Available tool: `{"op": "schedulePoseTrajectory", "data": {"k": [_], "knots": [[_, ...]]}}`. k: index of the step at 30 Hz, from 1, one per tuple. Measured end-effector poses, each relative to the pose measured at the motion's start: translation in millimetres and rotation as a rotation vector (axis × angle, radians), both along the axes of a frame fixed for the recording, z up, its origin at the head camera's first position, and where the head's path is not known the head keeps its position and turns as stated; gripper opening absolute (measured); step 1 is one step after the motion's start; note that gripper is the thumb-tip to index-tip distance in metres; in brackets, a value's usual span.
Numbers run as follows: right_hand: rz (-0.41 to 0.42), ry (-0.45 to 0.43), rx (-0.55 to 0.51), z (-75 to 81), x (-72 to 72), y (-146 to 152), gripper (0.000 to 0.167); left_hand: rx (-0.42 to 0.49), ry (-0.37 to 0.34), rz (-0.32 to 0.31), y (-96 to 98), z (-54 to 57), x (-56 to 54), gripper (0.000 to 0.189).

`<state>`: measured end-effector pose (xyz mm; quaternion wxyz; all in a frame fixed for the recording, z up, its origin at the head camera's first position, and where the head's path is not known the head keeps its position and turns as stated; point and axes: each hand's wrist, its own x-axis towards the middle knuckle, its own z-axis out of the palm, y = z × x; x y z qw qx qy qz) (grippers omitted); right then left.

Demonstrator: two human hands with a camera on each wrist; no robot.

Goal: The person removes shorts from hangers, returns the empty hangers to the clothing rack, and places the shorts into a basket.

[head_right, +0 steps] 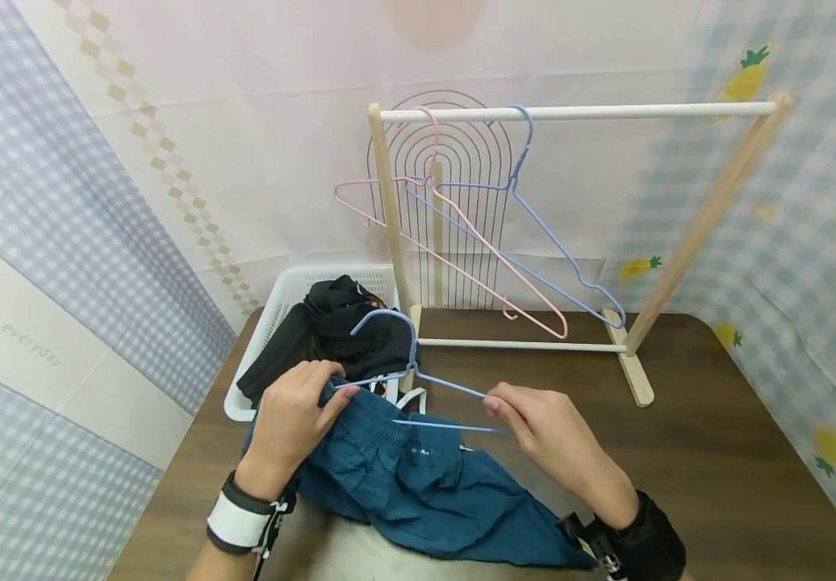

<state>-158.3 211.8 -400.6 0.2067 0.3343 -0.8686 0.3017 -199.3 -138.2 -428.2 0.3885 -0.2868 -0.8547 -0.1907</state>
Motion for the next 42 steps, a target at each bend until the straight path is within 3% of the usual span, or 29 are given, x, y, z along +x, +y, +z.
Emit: {"op": "schedulePoseTrajectory", "data": {"k": [5, 9, 21, 31, 42], "knots": [[0.019, -0.028, -0.030, -2.2, 0.3, 1, 0.030, -0.037, 0.016, 0.045, 1.5, -0.4, 0.1, 0.065], [0.027, -0.036, -0.043, -1.7, -0.9, 2, 0.030, -0.078, 0.069, 0.067, 2.2, 0.4, -2.0, 0.065], [0.011, -0.048, -0.061, 4.0, -0.9, 10, 0.032, -0.133, 0.155, 0.029, -2.6, 1.0, -6.8, 0.063], [0.010, -0.047, -0.048, 7.8, -2.4, 19, 0.032, -0.109, 0.205, 0.007, -12.4, 0.8, -7.9, 0.062], [-0.040, -0.012, -0.019, 13.5, 2.8, 39, 0.030, 0.050, 0.197, -0.018, -35.1, -6.9, -3.1, 0.063]]}}
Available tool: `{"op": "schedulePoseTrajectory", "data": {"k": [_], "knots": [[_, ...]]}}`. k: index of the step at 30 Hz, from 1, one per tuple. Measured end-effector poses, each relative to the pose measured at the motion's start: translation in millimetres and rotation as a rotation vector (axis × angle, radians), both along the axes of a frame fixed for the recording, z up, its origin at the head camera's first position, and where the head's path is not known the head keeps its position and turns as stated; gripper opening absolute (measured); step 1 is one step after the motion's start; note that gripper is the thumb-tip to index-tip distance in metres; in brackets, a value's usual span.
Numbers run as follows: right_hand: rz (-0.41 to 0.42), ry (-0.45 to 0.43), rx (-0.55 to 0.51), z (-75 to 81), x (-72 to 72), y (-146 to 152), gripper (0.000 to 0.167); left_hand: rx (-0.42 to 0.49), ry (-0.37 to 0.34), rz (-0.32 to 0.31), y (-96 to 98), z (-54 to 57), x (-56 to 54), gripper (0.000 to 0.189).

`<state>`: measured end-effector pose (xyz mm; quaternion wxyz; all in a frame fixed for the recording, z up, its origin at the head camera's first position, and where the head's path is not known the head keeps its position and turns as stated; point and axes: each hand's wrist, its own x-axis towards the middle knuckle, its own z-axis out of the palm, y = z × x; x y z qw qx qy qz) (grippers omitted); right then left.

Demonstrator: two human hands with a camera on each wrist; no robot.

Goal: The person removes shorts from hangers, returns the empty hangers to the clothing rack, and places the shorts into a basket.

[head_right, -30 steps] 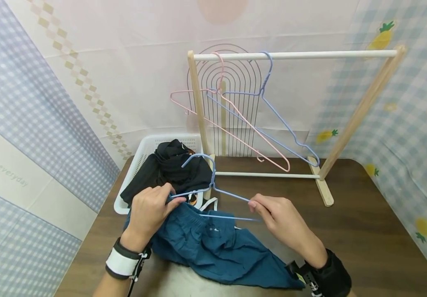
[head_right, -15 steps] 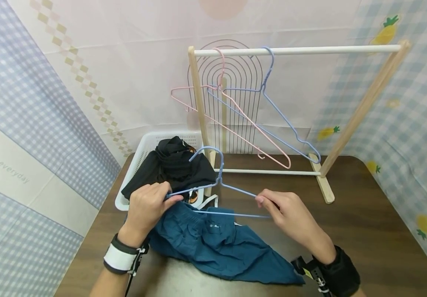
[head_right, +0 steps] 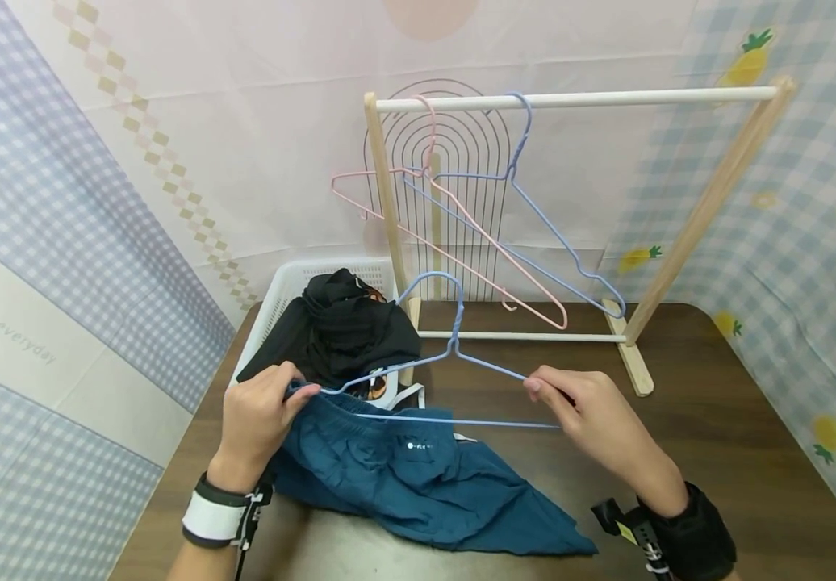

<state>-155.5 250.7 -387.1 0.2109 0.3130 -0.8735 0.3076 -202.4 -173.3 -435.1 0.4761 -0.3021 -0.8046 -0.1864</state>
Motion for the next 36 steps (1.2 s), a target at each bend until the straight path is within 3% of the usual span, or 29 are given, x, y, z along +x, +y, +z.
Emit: {"op": "schedulePoseTrajectory", "data": {"k": [4, 9, 12, 20, 27, 31, 36], "knots": [[-0.005, 0.004, 0.012, 1.1, 1.0, 5, 0.030, 0.020, -0.018, 0.006, -6.1, -6.1, 2.9, 0.060], [-0.070, 0.020, -0.010, 0.9, 6.6, 17, 0.031, 0.073, -0.038, 0.034, -18.2, -14.8, 8.6, 0.057], [-0.102, 0.033, -0.033, 0.6, 9.4, 25, 0.031, 0.066, -0.087, 0.035, -24.8, -20.4, 13.1, 0.056], [-0.156, 0.062, -0.062, 0.5, 8.9, 33, 0.026, -0.088, -0.214, 0.041, -25.8, -34.6, 20.9, 0.056], [-0.194, 0.066, -0.097, -0.4, 10.1, 36, 0.026, -0.227, -0.309, -0.022, -21.2, -56.2, 27.1, 0.054], [-0.210, 0.060, -0.106, -1.3, 10.6, 36, 0.026, -0.251, -0.367, -0.001, -22.6, -65.0, 27.4, 0.053], [-0.231, 0.059, -0.110, -4.4, 14.5, 39, 0.026, -0.250, -0.412, 0.030, -24.0, -71.9, 27.7, 0.038]]}}
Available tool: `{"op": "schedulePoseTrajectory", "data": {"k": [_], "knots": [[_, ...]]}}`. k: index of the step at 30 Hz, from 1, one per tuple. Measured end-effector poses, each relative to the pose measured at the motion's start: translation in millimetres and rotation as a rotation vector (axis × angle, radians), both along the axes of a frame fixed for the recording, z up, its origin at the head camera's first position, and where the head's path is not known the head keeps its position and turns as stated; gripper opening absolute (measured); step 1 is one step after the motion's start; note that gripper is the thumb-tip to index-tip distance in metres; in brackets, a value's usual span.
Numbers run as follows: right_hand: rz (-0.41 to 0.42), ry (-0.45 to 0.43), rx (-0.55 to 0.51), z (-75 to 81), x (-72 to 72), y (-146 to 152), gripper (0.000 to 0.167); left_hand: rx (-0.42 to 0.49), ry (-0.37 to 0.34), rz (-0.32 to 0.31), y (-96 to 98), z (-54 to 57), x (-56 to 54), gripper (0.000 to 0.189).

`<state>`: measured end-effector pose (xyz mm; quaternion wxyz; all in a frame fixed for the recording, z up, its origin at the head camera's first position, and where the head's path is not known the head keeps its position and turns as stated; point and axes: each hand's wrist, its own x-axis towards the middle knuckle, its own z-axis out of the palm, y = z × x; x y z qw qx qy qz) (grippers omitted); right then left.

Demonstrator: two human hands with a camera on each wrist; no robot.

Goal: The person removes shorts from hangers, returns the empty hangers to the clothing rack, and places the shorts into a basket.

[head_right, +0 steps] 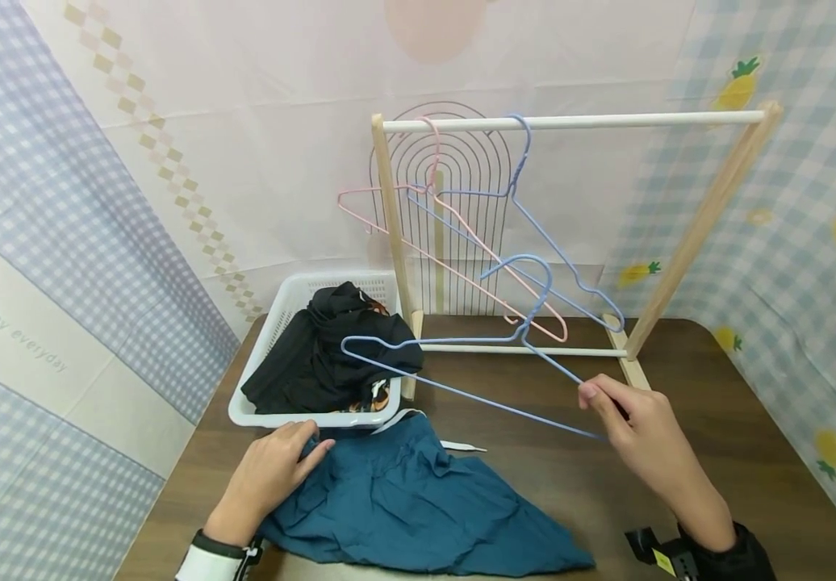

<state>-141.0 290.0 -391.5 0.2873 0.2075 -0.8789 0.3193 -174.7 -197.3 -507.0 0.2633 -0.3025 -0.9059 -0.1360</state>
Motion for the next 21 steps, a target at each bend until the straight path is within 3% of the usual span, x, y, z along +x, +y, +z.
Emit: {"op": "schedulePoseTrajectory", "data": {"k": [4, 9, 14, 18, 21], "knots": [[-0.013, 0.008, 0.006, -3.9, 4.6, 3, 0.026, 0.017, 0.015, 0.015, 2.1, -5.7, 3.0, 0.034], [-0.027, 0.002, 0.026, -4.5, 6.9, 6, 0.025, 0.098, 0.108, 0.052, 2.5, -11.3, 6.4, 0.048], [-0.036, -0.013, 0.024, -3.8, 8.7, 7, 0.026, 0.139, 0.159, 0.096, 1.7, -12.5, 7.9, 0.050], [-0.034, -0.004, 0.023, -2.8, 8.3, 8, 0.025, 0.162, 0.192, 0.125, 4.0, -5.7, 7.8, 0.056], [-0.035, 0.017, 0.026, -0.9, 8.2, 9, 0.025, 0.193, 0.201, 0.131, 8.0, 7.8, 5.4, 0.057]]}}
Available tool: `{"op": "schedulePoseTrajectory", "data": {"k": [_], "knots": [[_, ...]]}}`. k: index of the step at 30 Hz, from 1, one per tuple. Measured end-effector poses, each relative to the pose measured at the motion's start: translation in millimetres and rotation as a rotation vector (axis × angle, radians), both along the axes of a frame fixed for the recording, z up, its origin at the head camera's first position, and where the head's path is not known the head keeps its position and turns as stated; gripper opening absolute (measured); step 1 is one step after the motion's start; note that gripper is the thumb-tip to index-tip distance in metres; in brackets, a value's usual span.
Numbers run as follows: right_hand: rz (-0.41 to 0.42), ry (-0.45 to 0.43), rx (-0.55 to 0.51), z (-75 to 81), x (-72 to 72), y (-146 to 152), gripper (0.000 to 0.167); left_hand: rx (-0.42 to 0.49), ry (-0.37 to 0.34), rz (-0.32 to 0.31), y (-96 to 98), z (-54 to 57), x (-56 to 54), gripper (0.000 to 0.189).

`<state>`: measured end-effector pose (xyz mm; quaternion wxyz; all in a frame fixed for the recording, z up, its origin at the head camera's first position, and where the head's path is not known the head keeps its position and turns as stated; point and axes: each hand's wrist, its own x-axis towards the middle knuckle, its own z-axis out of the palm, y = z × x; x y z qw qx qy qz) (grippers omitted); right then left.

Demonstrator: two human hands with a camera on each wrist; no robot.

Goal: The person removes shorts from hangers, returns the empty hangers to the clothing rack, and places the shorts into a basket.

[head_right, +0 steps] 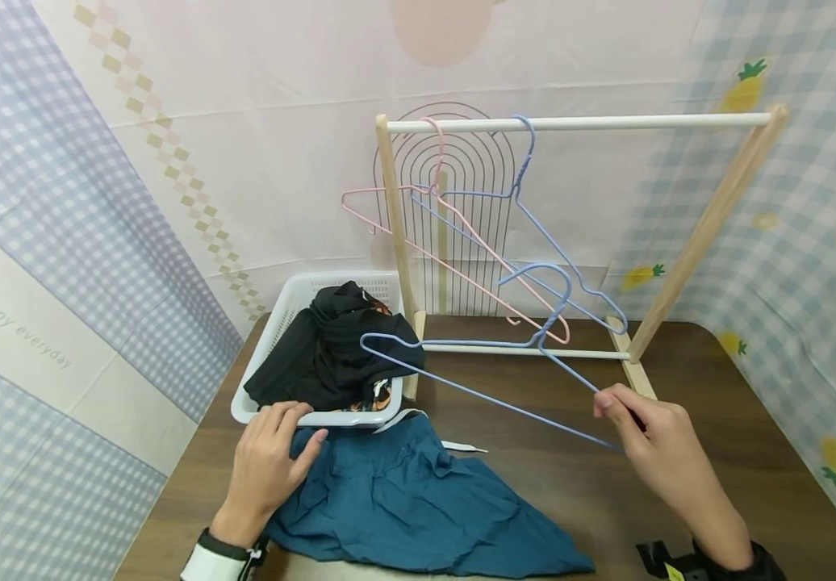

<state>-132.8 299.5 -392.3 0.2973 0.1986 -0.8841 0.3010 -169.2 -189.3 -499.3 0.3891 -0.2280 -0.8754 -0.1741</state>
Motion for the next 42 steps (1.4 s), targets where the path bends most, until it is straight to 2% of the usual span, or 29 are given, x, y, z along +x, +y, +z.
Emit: {"op": "schedulePoseTrajectory", "data": {"k": [7, 13, 19, 23, 27, 31, 35, 38, 42], "knots": [[-0.028, -0.002, -0.004, 5.0, 8.8, 3, 0.025, 0.184, -0.027, -0.084, 18.0, 38.5, -12.5, 0.053], [-0.042, 0.000, -0.015, 9.8, 16.0, 8, 0.026, 0.367, -0.127, -0.147, 39.0, 74.4, -30.5, 0.040], [-0.080, -0.039, -0.034, 11.4, 22.6, 13, 0.029, 0.486, -0.228, -0.188, 59.5, 114.4, -63.2, 0.041], [-0.107, -0.053, -0.033, 11.2, 27.9, 16, 0.028, 0.515, -0.304, -0.209, 72.5, 133.4, -88.0, 0.044], [-0.117, -0.070, -0.039, 9.8, 32.4, 17, 0.027, 0.554, -0.365, -0.221, 81.9, 140.7, -112.1, 0.043], [-0.122, -0.072, -0.049, 9.3, 35.8, 20, 0.028, 0.573, -0.388, -0.216, 92.7, 139.5, -138.9, 0.043], [-0.137, -0.059, -0.050, 10.0, 37.9, 23, 0.028, 0.610, -0.441, -0.250, 105.4, 137.1, -163.9, 0.047], [-0.139, -0.060, -0.043, 10.8, 38.6, 26, 0.028, 0.635, -0.475, -0.267, 115.2, 137.7, -178.2, 0.051], [-0.132, -0.075, -0.031, 11.1, 40.1, 27, 0.028, 0.641, -0.486, -0.260, 128.3, 140.8, -190.9, 0.056]]}}
